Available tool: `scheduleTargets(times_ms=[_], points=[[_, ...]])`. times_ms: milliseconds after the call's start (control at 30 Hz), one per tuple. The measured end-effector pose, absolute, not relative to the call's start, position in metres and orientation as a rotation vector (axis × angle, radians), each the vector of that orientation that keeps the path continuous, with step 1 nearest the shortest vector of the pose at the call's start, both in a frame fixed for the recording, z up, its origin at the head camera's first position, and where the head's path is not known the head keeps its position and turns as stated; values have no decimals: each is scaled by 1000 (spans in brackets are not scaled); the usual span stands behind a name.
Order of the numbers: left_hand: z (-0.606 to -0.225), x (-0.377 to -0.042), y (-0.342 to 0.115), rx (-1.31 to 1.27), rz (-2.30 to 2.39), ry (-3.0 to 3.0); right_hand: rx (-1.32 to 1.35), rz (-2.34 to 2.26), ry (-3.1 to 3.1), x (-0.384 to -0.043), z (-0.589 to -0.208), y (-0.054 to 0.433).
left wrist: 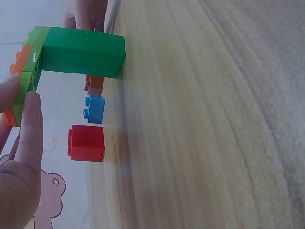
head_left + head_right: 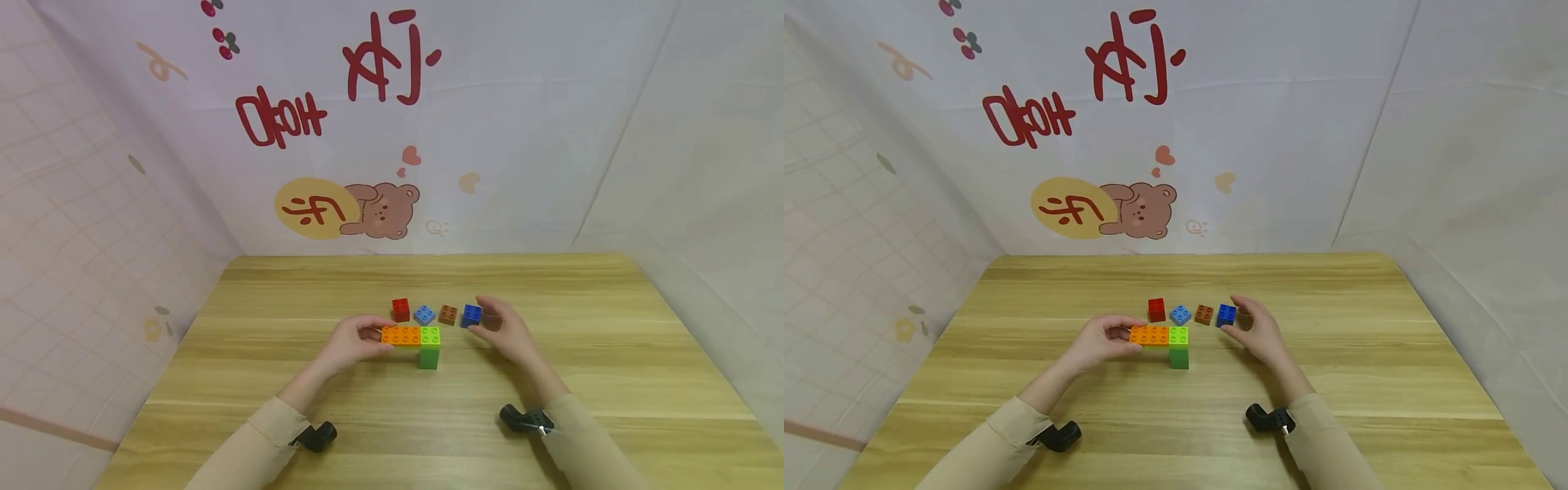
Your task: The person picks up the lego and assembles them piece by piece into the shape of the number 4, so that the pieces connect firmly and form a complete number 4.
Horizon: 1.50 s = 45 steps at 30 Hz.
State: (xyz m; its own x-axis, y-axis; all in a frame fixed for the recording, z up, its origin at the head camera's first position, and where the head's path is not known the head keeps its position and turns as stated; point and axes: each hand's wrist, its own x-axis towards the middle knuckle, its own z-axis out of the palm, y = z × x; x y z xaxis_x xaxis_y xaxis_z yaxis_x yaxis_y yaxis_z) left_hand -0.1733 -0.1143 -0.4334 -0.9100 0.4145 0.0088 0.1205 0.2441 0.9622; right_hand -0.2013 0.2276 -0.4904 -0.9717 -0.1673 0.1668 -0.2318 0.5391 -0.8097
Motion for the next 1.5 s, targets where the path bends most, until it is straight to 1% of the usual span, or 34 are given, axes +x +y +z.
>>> scheduleTargets(times_ms=[600,867,1500], points=[[-431,-173,-114,486,1717,2267,355,1588,-2666,-207,-500,233],[-432,-174,-114,488,1715,2268,284,1603,-2641,-207,-502,232],[-431,-174,-113,499,1718,2261,285,1607,-2604,-194,-497,233]])
